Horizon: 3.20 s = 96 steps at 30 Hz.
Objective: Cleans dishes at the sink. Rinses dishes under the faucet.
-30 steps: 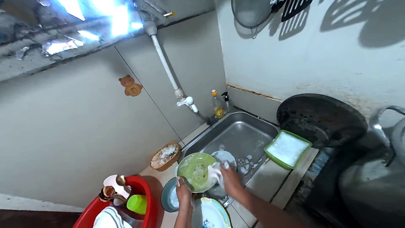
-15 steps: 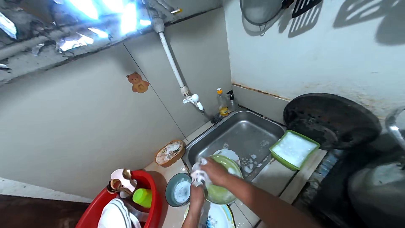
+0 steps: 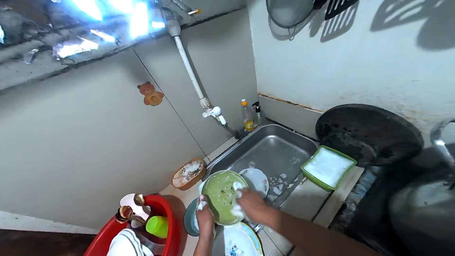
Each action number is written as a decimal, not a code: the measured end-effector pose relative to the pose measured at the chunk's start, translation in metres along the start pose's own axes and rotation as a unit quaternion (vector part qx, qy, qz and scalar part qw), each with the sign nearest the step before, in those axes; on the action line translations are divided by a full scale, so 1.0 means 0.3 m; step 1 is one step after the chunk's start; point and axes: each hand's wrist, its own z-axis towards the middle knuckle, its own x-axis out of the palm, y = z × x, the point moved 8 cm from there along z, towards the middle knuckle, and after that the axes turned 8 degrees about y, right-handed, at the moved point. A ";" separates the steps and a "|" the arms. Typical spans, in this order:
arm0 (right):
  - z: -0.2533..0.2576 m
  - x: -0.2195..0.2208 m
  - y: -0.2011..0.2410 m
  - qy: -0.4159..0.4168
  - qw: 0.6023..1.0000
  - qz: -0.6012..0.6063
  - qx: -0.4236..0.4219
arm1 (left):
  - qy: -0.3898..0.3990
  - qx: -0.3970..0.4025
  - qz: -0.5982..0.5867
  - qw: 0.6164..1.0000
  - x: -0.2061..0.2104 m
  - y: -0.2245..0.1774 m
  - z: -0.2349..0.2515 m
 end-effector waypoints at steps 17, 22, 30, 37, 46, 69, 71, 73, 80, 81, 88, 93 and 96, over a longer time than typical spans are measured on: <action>0.038 -0.015 -0.078 -0.162 0.982 0.097 0.016 | 0.125 -0.014 0.050 0.991 0.217 -0.019 -0.031; -0.072 -0.001 0.063 -0.056 0.994 -0.011 -0.095 | 0.114 -0.030 0.027 0.993 0.110 -0.086 0.050; -0.080 -0.392 -0.071 -0.044 0.980 0.116 -0.153 | 0.341 0.149 0.066 0.926 0.086 -0.184 0.005; -0.062 -0.443 -0.099 -0.366 0.918 0.148 -0.048 | 0.248 0.088 -0.035 0.964 0.196 -0.209 -0.048; 0.047 -0.365 -0.200 -0.322 0.925 0.183 0.084 | 0.231 0.173 0.002 0.957 0.213 -0.178 -0.109; 0.064 -0.355 -0.156 -0.220 0.913 0.343 -0.005 | 0.305 0.160 -0.010 0.939 0.175 -0.134 -0.114; 0.035 -0.347 0.002 -0.202 0.951 0.231 -0.040 | 0.280 0.171 0.013 0.945 0.189 -0.150 -0.095; 0.010 -0.351 0.078 -0.213 0.956 0.184 -0.077 | 0.247 0.223 0.020 0.943 0.187 -0.181 -0.089; 0.017 -0.345 0.001 -0.245 0.931 0.268 -0.047 | 0.230 0.242 -0.005 0.943 0.176 -0.185 -0.109; 0.003 -0.333 0.044 -0.228 0.939 0.251 -0.055 | 0.230 0.239 0.000 0.943 0.181 -0.177 -0.102; -0.005 -0.319 0.058 -0.227 0.942 0.243 -0.034 | 0.235 0.240 0.020 0.942 0.182 -0.196 -0.110; 0.014 -0.342 0.018 -0.205 0.932 0.292 -0.065 | 0.195 0.276 0.047 0.940 0.157 -0.235 -0.150; 0.100 -0.381 -0.186 -0.230 0.909 0.338 -0.078 | 0.147 0.271 -0.020 0.951 0.126 -0.237 -0.217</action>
